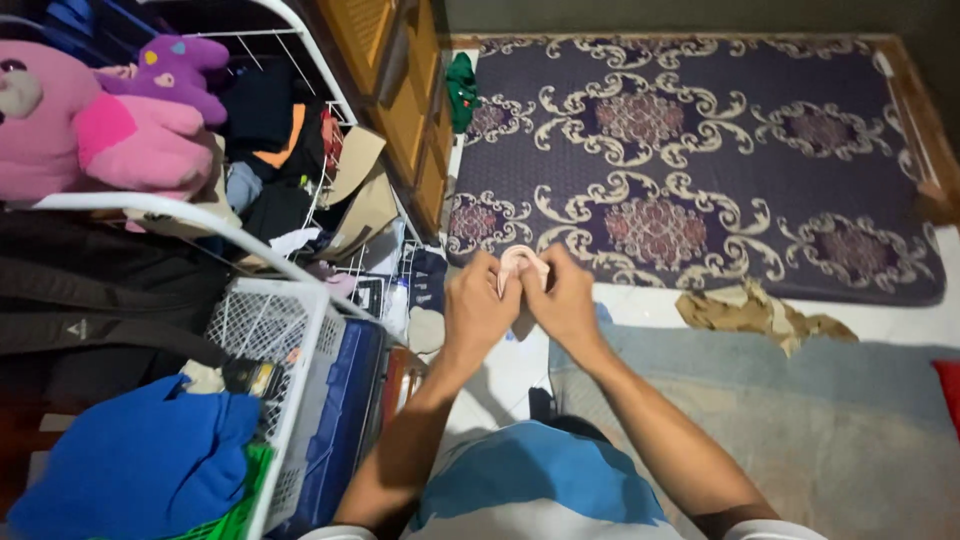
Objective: Sort and arrange various pieces of clothing and items from a basket onto a rack or shelves.
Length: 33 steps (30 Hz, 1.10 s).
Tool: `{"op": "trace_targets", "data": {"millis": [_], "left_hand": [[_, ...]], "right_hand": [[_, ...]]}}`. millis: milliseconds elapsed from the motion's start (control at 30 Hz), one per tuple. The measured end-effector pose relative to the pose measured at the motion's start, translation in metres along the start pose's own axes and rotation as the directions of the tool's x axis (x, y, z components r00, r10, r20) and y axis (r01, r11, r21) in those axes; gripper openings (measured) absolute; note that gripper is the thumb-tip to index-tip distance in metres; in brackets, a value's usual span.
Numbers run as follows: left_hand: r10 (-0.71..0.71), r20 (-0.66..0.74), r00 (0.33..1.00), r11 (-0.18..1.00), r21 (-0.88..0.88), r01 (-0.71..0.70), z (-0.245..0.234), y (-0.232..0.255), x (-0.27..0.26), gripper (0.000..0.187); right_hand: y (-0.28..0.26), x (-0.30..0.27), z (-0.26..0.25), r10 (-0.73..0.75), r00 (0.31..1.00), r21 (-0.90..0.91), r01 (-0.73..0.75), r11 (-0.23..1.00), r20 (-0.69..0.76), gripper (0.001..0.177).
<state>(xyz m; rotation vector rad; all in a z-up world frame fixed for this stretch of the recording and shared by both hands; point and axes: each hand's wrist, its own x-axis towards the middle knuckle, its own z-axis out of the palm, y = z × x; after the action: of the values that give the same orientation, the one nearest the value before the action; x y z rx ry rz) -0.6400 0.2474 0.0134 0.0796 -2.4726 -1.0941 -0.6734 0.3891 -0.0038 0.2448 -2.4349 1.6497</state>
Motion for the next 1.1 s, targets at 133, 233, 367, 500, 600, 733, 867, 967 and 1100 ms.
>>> {"op": "trace_targets", "data": {"millis": [133, 233, 367, 500, 600, 733, 867, 967, 1100], "left_hand": [[-0.06, 0.121, 0.991, 0.935, -0.341, 0.098, 0.007, 0.031, 0.016, 0.021], [0.153, 0.152, 0.976, 0.954, -0.279, -0.106, 0.004, 0.027, 0.028, 0.038], [0.004, 0.322, 0.947, 0.958, -0.273, 0.088, 0.012, 0.017, 0.05, 0.046], [0.036, 0.017, 0.999, 0.976, -0.213, -0.032, 0.033, -0.007, 0.074, 0.078], [0.073, 0.265, 0.962, 0.887, -0.459, 0.059, 0.057, -0.04, 0.082, 0.071], [-0.012, 0.654, 0.757, 0.574, -0.615, 0.541, 0.066, -0.047, 0.098, 0.041], [0.025, 0.65, 0.76, 0.543, -0.647, 0.536, 0.06, -0.065, 0.134, 0.031], [0.017, 0.583, 0.812, 0.612, -0.648, 0.453, 0.054, -0.084, 0.157, 0.031], [-0.002, 0.556, 0.831, 0.557, -0.69, 0.463, 0.044, -0.115, 0.179, 0.037]], "right_hand": [[0.012, 0.031, -0.011, -0.071, 0.979, 0.189, 0.035, 0.981, 0.19, 0.023], [0.014, 0.058, -0.029, -0.28, 0.905, 0.28, 0.193, 0.94, 0.319, 0.029], [0.03, 0.096, -0.039, -0.113, 0.882, 0.201, 0.021, 0.979, 0.458, 0.025], [0.037, 0.133, -0.045, -0.125, 0.829, 0.277, -0.038, 0.96, 0.545, 0.025], [0.037, 0.165, -0.043, -0.141, 0.793, 0.432, -0.165, 0.886, 0.593, 0.026], [0.043, 0.206, -0.034, 0.192, 0.835, 0.337, -0.403, 0.851, 0.515, 0.033], [0.046, 0.219, -0.022, 0.151, 0.869, 0.045, -0.195, 0.98, 0.471, 0.049], [0.056, 0.215, -0.002, -0.21, 0.699, 0.405, -0.124, 0.906, 0.684, 0.056], [0.057, 0.219, 0.042, -0.375, 0.602, 0.603, -0.231, 0.763, 0.705, 0.102]]}}
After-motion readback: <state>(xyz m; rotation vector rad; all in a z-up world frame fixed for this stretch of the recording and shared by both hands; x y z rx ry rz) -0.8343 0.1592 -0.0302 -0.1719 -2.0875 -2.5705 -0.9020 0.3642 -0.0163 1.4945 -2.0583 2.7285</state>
